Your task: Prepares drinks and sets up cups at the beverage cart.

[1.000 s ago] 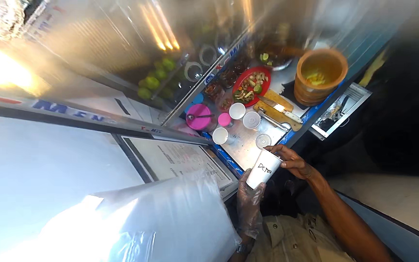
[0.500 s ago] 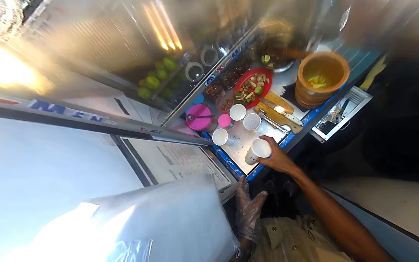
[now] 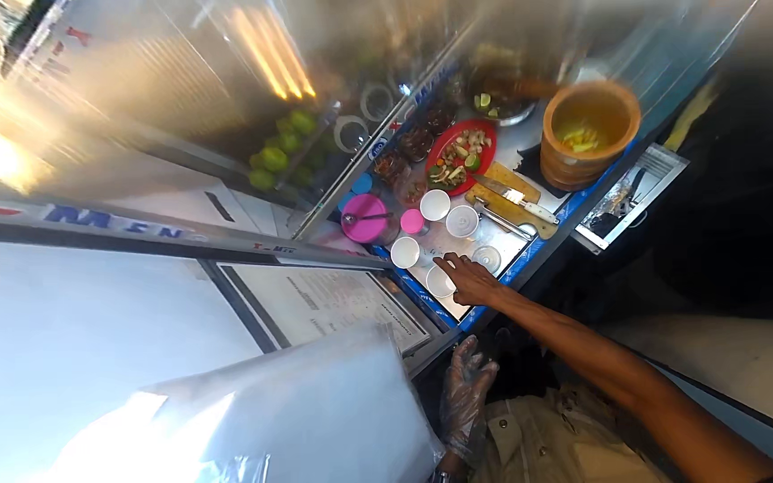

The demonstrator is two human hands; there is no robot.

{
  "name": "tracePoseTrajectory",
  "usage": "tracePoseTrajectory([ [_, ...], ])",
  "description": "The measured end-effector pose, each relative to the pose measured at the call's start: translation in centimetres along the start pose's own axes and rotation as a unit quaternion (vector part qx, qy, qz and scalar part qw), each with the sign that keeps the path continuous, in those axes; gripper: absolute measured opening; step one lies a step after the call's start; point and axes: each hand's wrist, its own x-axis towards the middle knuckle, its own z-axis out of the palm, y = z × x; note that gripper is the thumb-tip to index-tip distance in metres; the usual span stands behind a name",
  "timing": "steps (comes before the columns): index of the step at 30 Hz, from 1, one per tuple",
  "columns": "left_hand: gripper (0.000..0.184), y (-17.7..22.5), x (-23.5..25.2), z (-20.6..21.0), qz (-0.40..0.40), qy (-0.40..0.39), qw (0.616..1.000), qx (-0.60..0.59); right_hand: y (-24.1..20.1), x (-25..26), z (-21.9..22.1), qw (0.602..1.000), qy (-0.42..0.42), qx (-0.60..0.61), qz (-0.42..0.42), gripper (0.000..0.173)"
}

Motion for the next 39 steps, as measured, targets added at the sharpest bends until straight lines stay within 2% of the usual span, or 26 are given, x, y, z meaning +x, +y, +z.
tracePoseTrajectory([
  [2, 0.066, 0.1, 0.0, 0.0, -0.005, -0.002, 1.0, -0.007, -0.4, -0.6, -0.9, 1.0, -0.012, 0.01, 0.008, 0.11],
  [4, 0.066, 0.0, 0.2, 0.0, -0.009, -0.005, 1.0, -0.011, -1.0, -0.7, -2.0, 0.999, 0.026, 0.034, 0.003, 0.105],
  [8, 0.063, -0.2, 0.1, -0.2, -0.005, -0.025, 1.0, -0.017, -2.0, 1.3, -3.6, 0.981, 0.179, 0.071, 0.0, 0.056],
  [10, 0.06, -0.2, 0.0, -0.4, 0.0, -0.032, 0.999, -0.019, -2.3, 3.0, -4.0, 0.976, 0.209, 0.065, 0.001, 0.04],
  [14, 0.057, -0.1, -0.3, -0.4, 0.005, -0.037, 0.999, -0.023, -3.2, 6.5, -3.5, 0.993, 0.088, -0.023, -0.081, 0.036],
  [17, 0.057, 0.2, -0.8, -0.5, 0.005, -0.033, 0.999, -0.022, -3.4, 9.2, -2.9, 0.985, 0.02, -0.129, -0.114, 0.023],
  [19, 0.056, 0.4, -1.1, -0.8, 0.006, -0.029, 0.999, -0.02, -3.3, 10.2, -3.1, 0.982, 0.023, -0.142, -0.125, 0.019],
  [22, 0.055, -0.2, -1.1, -1.5, 0.008, -0.026, 0.999, -0.033, -4.3, 10.6, -5.3, 0.99, 0.058, -0.066, -0.114, 0.025],
  [29, 0.053, -0.1, -0.8, -1.1, -0.011, -0.027, 0.999, -0.025, -5.2, 10.8, -9.9, 0.997, 0.029, -0.006, -0.075, 0.028],
  [31, 0.053, -0.1, -0.6, -1.1, -0.01, -0.031, 0.999, -0.02, -4.9, 10.7, -9.4, 0.996, 0.037, -0.004, -0.078, 0.026],
  [34, 0.053, -0.2, -0.5, -1.2, -0.005, -0.04, 0.999, -0.02, -4.6, 10.3, -6.4, 0.989, 0.061, -0.053, -0.121, 0.021],
  [39, 0.053, -0.1, -0.2, -1.6, 0.009, -0.046, 0.999, -0.021, -4.0, 9.8, -1.4, 0.98, 0.024, -0.12, -0.159, 0.018],
])
